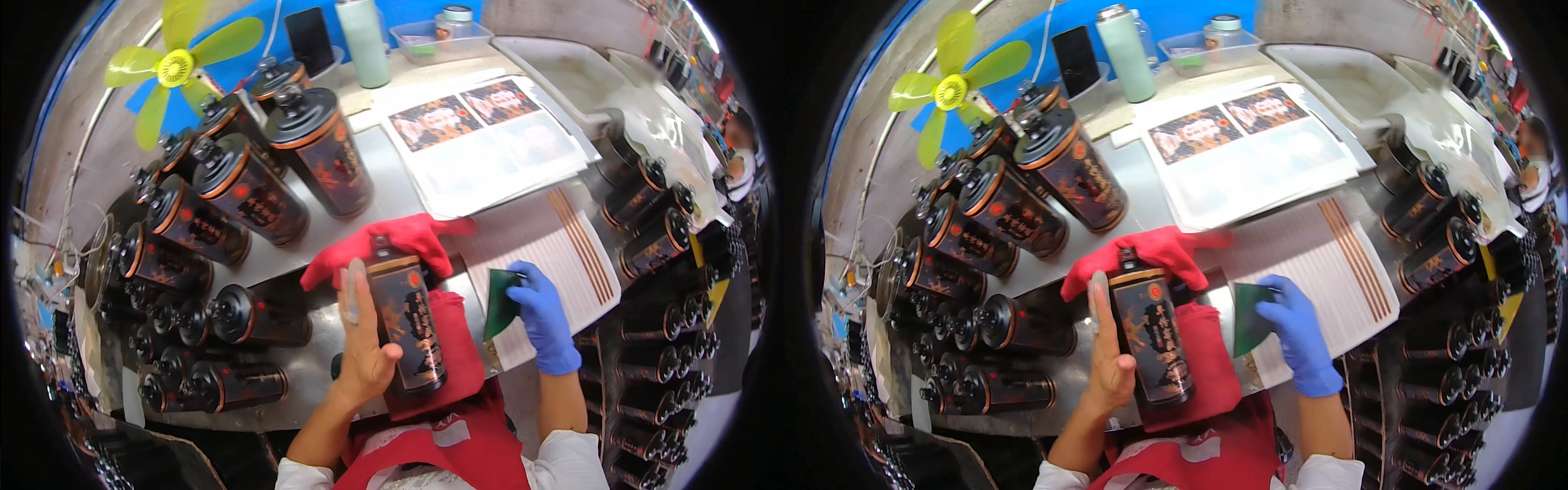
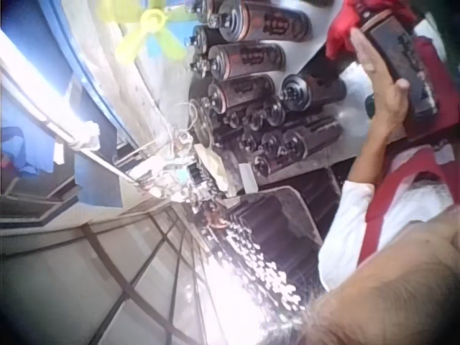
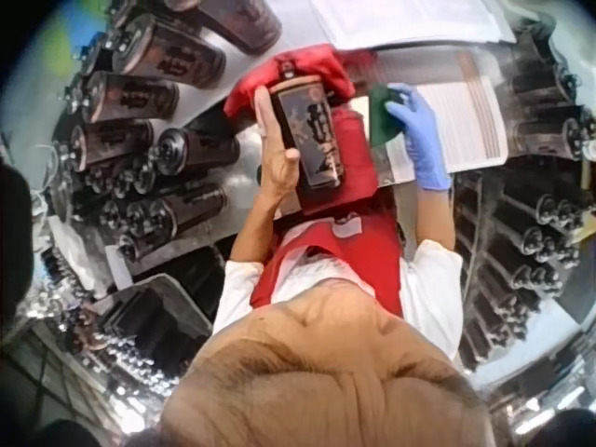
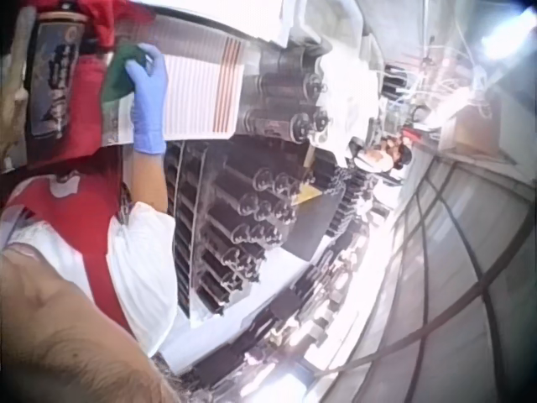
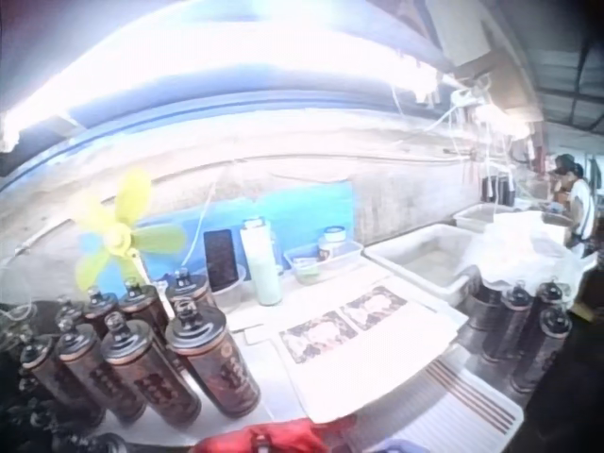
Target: The person applies decorative labels to cylindrical containers. They pick up a container, place a label on its surface, smooth it with a green tool, and then wipe the container with a cloth. The process is repeated for multiple containers.
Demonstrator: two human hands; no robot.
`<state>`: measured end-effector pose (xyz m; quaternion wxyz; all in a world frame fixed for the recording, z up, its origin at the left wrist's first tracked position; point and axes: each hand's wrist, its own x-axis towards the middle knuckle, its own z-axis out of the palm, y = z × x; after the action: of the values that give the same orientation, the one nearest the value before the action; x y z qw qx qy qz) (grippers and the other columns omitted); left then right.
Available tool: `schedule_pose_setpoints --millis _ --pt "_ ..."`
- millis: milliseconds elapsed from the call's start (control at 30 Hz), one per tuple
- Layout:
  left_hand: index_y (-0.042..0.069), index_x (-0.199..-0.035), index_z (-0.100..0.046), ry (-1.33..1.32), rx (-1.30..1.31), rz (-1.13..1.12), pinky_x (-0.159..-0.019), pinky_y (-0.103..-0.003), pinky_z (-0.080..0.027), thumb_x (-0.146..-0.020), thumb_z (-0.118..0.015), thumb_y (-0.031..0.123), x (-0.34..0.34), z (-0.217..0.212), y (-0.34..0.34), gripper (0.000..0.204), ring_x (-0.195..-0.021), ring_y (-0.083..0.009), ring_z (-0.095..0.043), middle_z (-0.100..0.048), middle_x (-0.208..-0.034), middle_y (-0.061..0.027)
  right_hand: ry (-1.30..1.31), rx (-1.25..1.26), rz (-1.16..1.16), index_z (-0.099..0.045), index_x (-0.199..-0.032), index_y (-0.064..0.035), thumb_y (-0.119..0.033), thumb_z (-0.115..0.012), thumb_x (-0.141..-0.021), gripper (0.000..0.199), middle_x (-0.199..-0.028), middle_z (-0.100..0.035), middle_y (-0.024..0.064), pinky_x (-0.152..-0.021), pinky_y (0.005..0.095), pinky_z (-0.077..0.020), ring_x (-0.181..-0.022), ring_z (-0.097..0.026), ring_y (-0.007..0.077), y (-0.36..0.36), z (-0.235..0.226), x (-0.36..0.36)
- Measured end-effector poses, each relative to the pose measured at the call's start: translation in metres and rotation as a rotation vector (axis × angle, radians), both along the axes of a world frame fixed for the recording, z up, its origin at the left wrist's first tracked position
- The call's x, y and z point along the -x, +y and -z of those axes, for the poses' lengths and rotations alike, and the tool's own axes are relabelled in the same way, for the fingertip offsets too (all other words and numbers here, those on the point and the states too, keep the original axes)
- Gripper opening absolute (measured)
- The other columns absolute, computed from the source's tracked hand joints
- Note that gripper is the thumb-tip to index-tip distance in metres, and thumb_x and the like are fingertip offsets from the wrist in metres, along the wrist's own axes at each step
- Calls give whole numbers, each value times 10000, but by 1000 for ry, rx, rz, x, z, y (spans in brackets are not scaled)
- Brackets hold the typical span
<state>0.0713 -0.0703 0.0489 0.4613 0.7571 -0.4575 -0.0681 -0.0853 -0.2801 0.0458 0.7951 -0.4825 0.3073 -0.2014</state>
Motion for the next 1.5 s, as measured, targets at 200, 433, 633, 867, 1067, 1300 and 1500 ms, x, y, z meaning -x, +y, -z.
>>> schedule_pose_setpoints --millis 200,433,633,867,1067,1300,1500 --pt "51 -1378 -356 -437 -353 100 -1044 -599 -49 -792 -287 719 0 -48 -29 891 -1344 -416 -181 -425 -1369 -131 257 68 656 -496 -650 -133 -341 -626 -852 318 -560 -466 -16 -440 228 -339 -449 -415 87 -47 60 130" --pt "0 -1361 -347 -367 -231 101 -1053 -578 -16 -831 -324 673 23 -47 -28 857 -1357 -400 -148 -376 -1381 -170 565 247 787 -537 -1071 20 -401 -769 -705 604 -902 -618 70 -693 269 -462 -744 -573 142 -106 115 169" --pt "-40 -1250 -483 -231 48 -59 -1056 -518 -177 -930 -360 498 30 -34 10 638 -1306 -416 -278 -446 -1304 -228 511 124 499 -581 -1106 10 -193 -692 -789 392 -747 -579 -15 -505 212 -430 -582 -533 73 -91 100 205" --pt "-27 -1151 -563 -165 142 258 -1001 -482 -308 -886 -527 352 65 -53 3 464 -1221 -431 -386 -486 -1236 -254 311 12 333 -632 -1057 13 -98 -598 -830 254 -651 -519 -41 -452 163 -322 -497 -428 32 -27 3 178" --pt "44 -1227 -534 160 236 396 -993 -394 -322 -891 -517 220 91 -57 -41 379 -1158 -350 -455 -523 -1197 -209 256 322 -177 -642 -839 23 -170 -516 -886 235 -742 -551 14 -519 178 -307 -588 -432 47 28 -106 105" --pt "3 -770 -550 999 -1 881 -584 -273 -406 -967 -388 381 84 -45 -21 456 -632 -118 -509 -569 -686 -59 -11 5 -528 -644 -653 28 -104 -785 -571 210 -700 -565 90 -570 236 -376 -617 -496 130 41 -126 72" --pt "13 -753 -591 910 -17 577 -598 -240 -390 -828 -652 127 55 -56 68 149 -658 -89 -511 -574 -705 -16 152 170 -515 -640 -629 5 -4 -779 -516 180 -681 -545 61 -613 243 -371 -635 -501 132 27 -100 67"
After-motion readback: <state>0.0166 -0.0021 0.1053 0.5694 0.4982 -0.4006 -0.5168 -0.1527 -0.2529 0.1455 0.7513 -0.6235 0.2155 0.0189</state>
